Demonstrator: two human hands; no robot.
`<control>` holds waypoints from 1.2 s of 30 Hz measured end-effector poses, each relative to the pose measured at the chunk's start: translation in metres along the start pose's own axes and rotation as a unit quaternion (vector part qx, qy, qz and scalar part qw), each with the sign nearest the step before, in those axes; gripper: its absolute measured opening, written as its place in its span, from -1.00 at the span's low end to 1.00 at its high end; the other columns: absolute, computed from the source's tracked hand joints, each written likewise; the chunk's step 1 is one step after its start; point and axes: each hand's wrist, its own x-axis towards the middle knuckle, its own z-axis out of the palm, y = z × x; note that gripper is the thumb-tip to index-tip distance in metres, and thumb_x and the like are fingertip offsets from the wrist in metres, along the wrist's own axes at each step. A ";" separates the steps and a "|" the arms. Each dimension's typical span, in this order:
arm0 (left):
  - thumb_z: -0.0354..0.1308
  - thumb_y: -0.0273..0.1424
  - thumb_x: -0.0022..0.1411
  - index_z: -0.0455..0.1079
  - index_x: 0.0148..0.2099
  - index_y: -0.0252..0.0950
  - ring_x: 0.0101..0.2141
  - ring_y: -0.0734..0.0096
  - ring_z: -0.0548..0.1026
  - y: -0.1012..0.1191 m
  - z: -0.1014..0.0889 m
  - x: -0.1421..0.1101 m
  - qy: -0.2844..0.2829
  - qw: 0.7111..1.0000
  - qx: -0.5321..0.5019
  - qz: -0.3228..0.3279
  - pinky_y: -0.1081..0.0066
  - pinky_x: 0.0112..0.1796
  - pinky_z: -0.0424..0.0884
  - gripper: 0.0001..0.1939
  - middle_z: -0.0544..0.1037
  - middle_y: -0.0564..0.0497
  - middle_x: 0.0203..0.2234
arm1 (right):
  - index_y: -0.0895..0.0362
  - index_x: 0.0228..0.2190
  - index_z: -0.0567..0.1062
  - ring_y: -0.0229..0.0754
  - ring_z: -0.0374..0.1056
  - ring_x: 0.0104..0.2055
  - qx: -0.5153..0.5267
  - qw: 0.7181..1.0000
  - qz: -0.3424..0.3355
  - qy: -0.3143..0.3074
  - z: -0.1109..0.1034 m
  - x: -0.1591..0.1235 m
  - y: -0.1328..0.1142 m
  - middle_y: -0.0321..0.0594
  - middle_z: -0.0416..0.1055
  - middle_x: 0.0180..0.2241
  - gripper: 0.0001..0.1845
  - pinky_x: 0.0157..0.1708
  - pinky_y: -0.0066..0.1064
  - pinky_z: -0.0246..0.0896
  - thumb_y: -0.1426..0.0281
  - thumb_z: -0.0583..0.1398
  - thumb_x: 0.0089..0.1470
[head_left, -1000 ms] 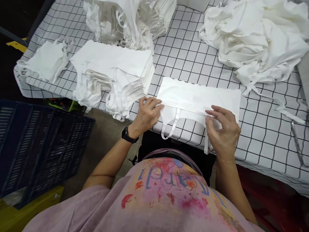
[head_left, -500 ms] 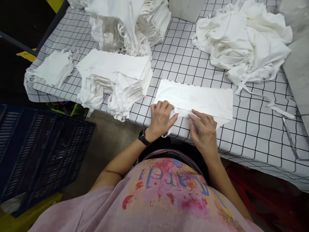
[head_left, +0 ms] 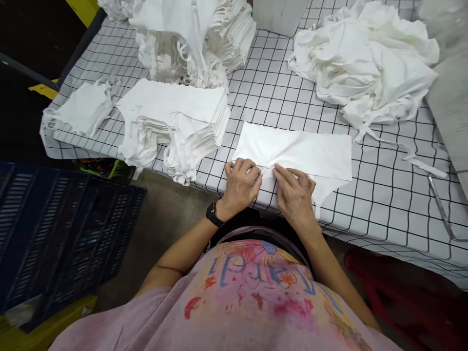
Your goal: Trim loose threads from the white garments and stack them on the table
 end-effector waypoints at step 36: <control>0.15 -0.37 0.42 0.53 -0.01 -0.23 0.03 0.13 0.46 -0.010 -0.005 -0.002 0.024 0.999 -0.040 0.026 0.14 0.02 0.25 -0.82 0.58 -0.12 -0.01 | 0.03 -0.14 0.63 0.01 0.47 -0.04 0.010 0.987 0.100 0.123 -0.042 -0.042 0.031 -0.13 0.58 -0.14 -0.84 0.02 -0.05 0.32 0.43 0.24 0.28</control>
